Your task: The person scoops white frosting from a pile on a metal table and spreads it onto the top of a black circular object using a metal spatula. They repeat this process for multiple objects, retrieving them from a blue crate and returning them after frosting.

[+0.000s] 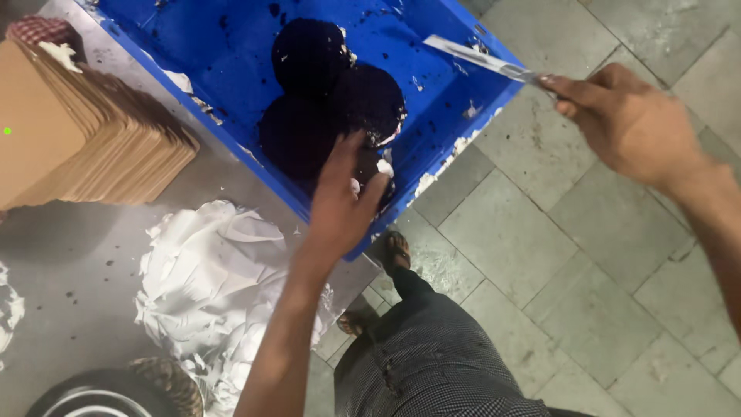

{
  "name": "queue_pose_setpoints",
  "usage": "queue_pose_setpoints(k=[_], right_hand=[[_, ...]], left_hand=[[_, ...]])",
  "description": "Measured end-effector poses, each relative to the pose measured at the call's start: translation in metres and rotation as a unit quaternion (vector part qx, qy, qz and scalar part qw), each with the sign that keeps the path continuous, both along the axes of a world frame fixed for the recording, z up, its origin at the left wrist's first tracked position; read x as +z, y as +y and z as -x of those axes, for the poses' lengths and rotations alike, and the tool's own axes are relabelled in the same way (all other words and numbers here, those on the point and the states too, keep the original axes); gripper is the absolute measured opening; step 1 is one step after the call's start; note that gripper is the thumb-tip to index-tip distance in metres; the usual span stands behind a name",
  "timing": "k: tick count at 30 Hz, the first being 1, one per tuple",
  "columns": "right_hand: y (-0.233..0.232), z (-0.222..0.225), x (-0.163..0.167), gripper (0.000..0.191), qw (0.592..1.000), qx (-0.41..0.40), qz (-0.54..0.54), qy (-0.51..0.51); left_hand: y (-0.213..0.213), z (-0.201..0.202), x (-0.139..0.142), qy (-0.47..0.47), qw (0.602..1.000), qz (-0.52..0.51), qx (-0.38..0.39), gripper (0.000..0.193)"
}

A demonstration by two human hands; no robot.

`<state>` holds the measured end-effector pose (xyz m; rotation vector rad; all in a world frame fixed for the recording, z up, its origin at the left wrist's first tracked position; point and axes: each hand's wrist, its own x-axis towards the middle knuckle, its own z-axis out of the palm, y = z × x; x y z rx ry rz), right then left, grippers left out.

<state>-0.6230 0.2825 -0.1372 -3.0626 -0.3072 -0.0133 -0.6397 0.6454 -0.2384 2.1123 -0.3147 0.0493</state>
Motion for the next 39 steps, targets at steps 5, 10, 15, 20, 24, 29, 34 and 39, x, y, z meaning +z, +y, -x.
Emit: queue_pose_setpoints(k=[5, 10, 15, 20, 24, 29, 34, 39], right_hand=[[0.010, -0.032, 0.010, 0.036, 1.000, 0.009, -0.026, -0.013], [0.004, -0.048, 0.017, 0.036, 1.000, -0.015, -0.022, 0.003], [-0.001, -0.071, 0.029, 0.038, 0.990, 0.112, 0.080, 0.014], [0.019, -0.102, 0.032, 0.049, 0.934, 0.164, 0.275, 0.159], [0.037, -0.122, 0.026, 0.058, 0.895, 0.241, 0.326, 0.186], [0.078, -0.143, -0.018, 0.050, 0.872, 0.296, 0.325, 0.215], [0.099, -0.149, -0.066, 0.041, 0.906, 0.326, 0.215, 0.166], [0.061, -0.128, -0.058, 0.049, 0.947, 0.280, 0.102, 0.120]], left_hand=[[-0.087, -0.067, -0.006, -0.060, 0.978, -0.198, 0.005, 0.082], [-0.118, -0.033, 0.027, 0.000, 0.996, 0.057, -0.065, 0.064], [-0.070, -0.043, 0.017, 0.029, 0.990, 0.051, 0.131, 0.043], [-0.046, -0.063, 0.002, 0.075, 0.989, 0.027, 0.121, 0.057], [-0.064, -0.068, -0.012, 0.114, 0.988, -0.044, 0.094, 0.069], [-0.087, -0.075, -0.030, 0.102, 0.989, -0.048, 0.098, 0.081], [-0.093, -0.077, -0.034, 0.056, 0.982, -0.127, 0.127, 0.085], [-0.097, -0.069, -0.021, 0.025, 0.988, -0.081, 0.131, 0.087]])
